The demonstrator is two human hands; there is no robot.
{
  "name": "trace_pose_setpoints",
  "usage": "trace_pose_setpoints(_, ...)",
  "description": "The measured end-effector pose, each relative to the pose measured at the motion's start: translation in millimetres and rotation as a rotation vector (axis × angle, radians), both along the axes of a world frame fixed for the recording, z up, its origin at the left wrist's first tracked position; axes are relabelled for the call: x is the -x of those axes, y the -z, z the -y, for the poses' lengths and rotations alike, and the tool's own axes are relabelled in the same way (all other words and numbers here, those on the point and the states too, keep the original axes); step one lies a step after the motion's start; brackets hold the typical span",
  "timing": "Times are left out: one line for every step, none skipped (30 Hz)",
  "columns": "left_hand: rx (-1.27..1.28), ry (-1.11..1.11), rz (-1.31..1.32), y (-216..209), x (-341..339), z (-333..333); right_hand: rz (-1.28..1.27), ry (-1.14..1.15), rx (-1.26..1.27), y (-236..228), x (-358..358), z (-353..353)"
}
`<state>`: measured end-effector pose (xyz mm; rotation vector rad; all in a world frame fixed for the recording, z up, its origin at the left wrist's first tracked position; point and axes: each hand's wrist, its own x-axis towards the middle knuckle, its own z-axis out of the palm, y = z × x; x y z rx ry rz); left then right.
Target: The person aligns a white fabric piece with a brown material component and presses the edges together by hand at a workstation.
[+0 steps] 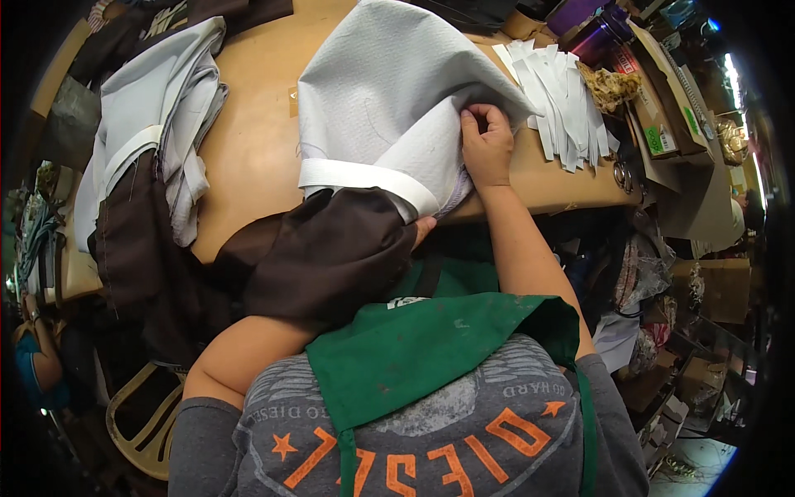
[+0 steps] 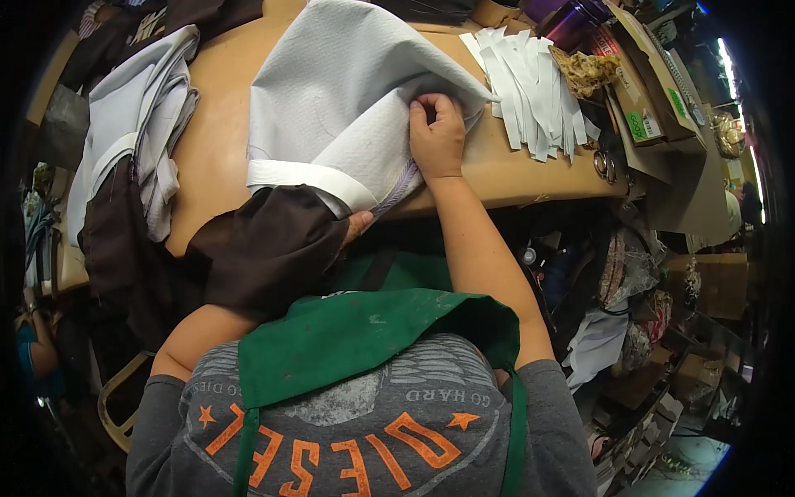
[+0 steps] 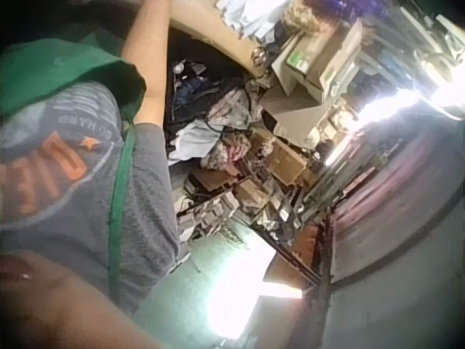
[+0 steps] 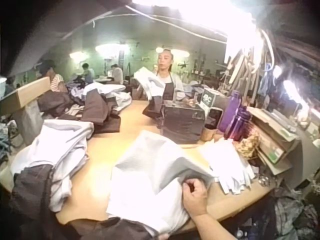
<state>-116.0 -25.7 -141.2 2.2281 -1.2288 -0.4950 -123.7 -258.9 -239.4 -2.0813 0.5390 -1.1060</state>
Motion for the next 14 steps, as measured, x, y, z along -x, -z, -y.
trace_pose_setpoints(0.031,0.009,0.001,6,-2,-1,0.003,-0.003,0.003,1,0,0)
trace_pose_setpoints(0.045,0.029,0.023,7,-3,-2,0.006,-0.007,0.006,2,0,1)
trace_pose_setpoints(0.060,0.049,0.044,9,-4,-3,0.006,-0.013,0.002,3,-1,2)
trace_pose_setpoints(0.058,0.079,0.086,9,-3,-5,0.006,-0.021,-0.003,4,-2,3)
trace_pose_setpoints(0.056,0.109,0.127,9,-3,-7,0.006,-0.028,-0.008,4,-3,3)
trace_pose_setpoints(0.055,0.139,0.168,9,-2,-9,0.008,-0.022,-0.001,4,-3,2)
trace_pose_setpoints(0.056,0.164,0.210,9,-1,-11,0.010,-0.022,0.009,2,-3,1)
trace_pose_setpoints(0.030,0.170,0.213,7,0,-11,0.012,-0.022,0.019,2,-4,0)
trace_pose_setpoints(0.003,0.179,0.217,5,0,-10,0.015,-0.021,0.016,3,-4,0)
trace_pose_setpoints(-0.047,0.171,0.183,-1,0,-6,0.017,-0.018,0.017,4,-4,1)
trace_pose_setpoints(-0.063,0.179,0.186,-2,-1,-5,0.019,-0.012,0.018,5,-3,3)
trace_pose_setpoints(-0.079,0.190,0.189,-2,-1,-3,0.013,-0.007,0.008,5,-1,4)
trace_pose_setpoints(-0.059,0.220,0.230,1,-1,-1,0.010,0.002,-0.001,3,2,5)
trace_pose_setpoints(-0.054,0.238,0.231,1,0,2,0.005,0.017,-0.009,1,7,6)
